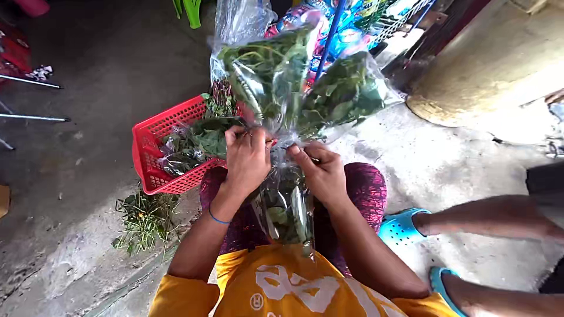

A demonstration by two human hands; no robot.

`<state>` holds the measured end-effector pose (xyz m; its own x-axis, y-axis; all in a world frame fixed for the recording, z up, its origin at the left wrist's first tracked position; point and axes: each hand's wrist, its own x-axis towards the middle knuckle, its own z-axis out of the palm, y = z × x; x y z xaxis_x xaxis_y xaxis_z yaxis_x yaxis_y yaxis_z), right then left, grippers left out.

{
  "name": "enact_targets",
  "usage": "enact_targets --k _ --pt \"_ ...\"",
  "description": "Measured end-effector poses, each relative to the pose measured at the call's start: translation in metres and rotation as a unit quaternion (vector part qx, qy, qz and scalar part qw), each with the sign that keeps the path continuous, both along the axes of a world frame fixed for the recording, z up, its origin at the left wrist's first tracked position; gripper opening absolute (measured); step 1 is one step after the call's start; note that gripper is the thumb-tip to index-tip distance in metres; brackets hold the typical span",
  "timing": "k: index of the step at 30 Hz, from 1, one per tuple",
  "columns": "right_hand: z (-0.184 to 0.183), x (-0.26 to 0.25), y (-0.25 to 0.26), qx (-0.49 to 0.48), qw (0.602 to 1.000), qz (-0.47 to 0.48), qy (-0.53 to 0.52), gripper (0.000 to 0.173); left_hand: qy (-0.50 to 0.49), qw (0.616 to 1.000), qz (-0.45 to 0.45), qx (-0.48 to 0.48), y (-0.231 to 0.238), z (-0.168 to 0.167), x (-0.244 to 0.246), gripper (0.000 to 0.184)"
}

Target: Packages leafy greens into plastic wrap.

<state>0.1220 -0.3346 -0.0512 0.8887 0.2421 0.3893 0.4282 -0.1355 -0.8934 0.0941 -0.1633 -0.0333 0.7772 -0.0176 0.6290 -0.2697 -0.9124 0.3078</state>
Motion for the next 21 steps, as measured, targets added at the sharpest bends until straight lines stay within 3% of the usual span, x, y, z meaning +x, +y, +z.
enact_targets --k 4,8,11,14,21 --pt "-0.005 0.000 -0.004 0.092 0.993 0.016 0.066 0.020 -0.012 1.000 -0.001 0.028 -0.006 -0.001 -0.002 0.013" --pt "0.000 -0.006 0.001 0.202 0.962 0.017 0.182 0.024 0.026 0.999 -0.008 0.025 -0.006 0.001 -0.002 0.013" --pt "-0.001 -0.010 -0.005 0.125 0.986 0.006 0.108 0.020 0.048 0.997 -0.043 0.050 0.002 0.008 0.000 0.009" --pt "0.006 -0.009 -0.014 0.046 0.999 -0.002 0.026 0.029 0.045 0.995 -0.072 0.057 0.003 0.014 0.003 0.007" --pt "0.025 -0.013 -0.015 0.169 0.978 0.021 0.117 0.019 0.014 0.994 -0.082 0.076 -0.007 0.027 0.002 0.013"
